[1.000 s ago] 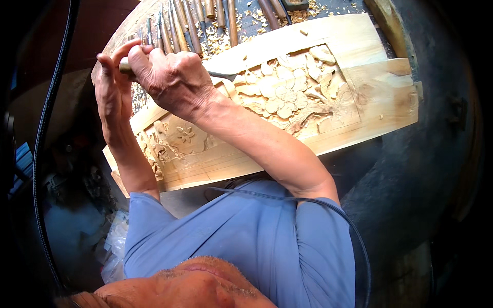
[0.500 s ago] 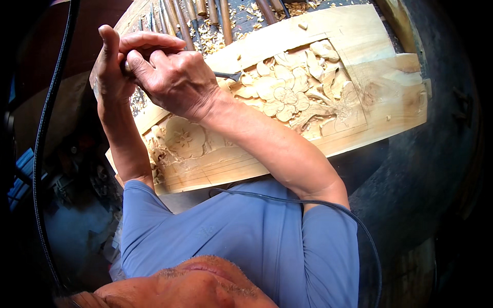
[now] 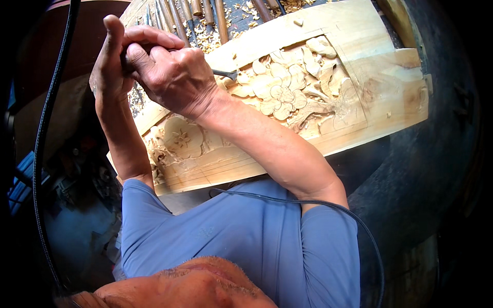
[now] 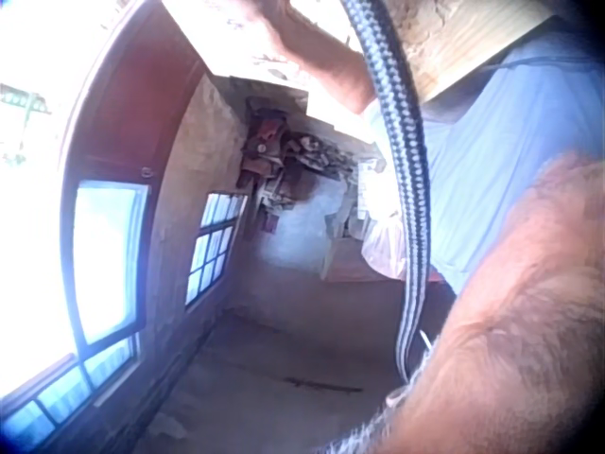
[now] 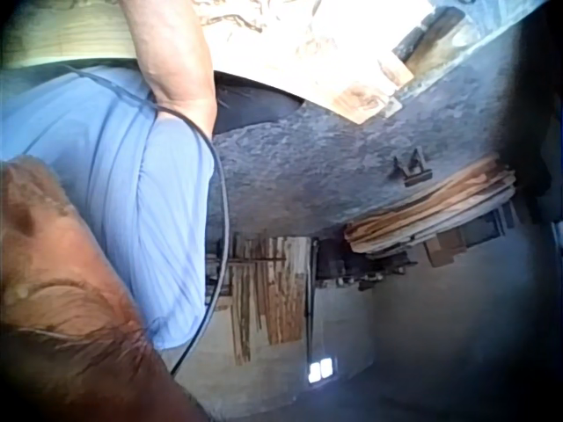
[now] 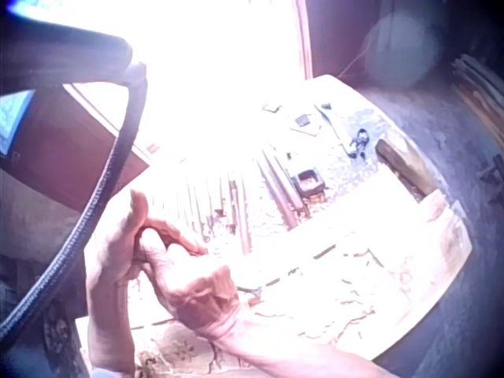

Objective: The person carves decorative floral patterns into a wooden panel using a chisel and a mallet.

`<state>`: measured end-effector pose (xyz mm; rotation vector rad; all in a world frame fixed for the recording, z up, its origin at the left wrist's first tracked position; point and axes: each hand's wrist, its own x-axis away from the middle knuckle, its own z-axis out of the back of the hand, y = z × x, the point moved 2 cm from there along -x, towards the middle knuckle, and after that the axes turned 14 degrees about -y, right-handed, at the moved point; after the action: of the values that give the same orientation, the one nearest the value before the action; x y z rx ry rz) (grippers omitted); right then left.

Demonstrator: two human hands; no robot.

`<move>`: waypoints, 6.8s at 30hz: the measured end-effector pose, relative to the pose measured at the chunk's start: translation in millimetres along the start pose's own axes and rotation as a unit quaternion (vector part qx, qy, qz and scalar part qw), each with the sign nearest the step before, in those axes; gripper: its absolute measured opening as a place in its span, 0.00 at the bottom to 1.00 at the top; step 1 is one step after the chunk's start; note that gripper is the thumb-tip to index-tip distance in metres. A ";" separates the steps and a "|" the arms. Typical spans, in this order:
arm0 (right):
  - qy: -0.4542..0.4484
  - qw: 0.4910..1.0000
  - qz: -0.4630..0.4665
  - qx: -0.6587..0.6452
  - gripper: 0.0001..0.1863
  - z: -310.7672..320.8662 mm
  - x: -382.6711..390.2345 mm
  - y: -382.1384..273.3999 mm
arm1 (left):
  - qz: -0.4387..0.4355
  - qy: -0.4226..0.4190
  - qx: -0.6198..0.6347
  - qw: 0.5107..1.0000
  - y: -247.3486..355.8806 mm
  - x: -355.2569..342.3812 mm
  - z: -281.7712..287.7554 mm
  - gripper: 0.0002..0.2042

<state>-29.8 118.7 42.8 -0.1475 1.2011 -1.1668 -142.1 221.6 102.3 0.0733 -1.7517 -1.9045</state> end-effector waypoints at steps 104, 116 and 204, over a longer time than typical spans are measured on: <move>-0.010 0.999 0.019 0.038 0.31 -9.3 3.0 -0.7 | -0.042 -0.118 0.028 0.992 -19.2 2.0 13.9 0.85; 0.010 0.999 -0.016 0.041 0.31 -6.8 1.0 4.8 | -0.063 -0.186 0.034 0.980 -11.1 -29.5 11.9 0.79; -0.080 0.995 -0.042 0.049 0.21 -4.0 10.6 4.4 | -0.138 -0.188 -0.019 0.972 -28.3 -27.1 40.1 0.77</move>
<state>-31.2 114.5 31.5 -0.2158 1.0026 -1.2608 -144.8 269.5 73.3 -0.0671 -2.0375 -2.2688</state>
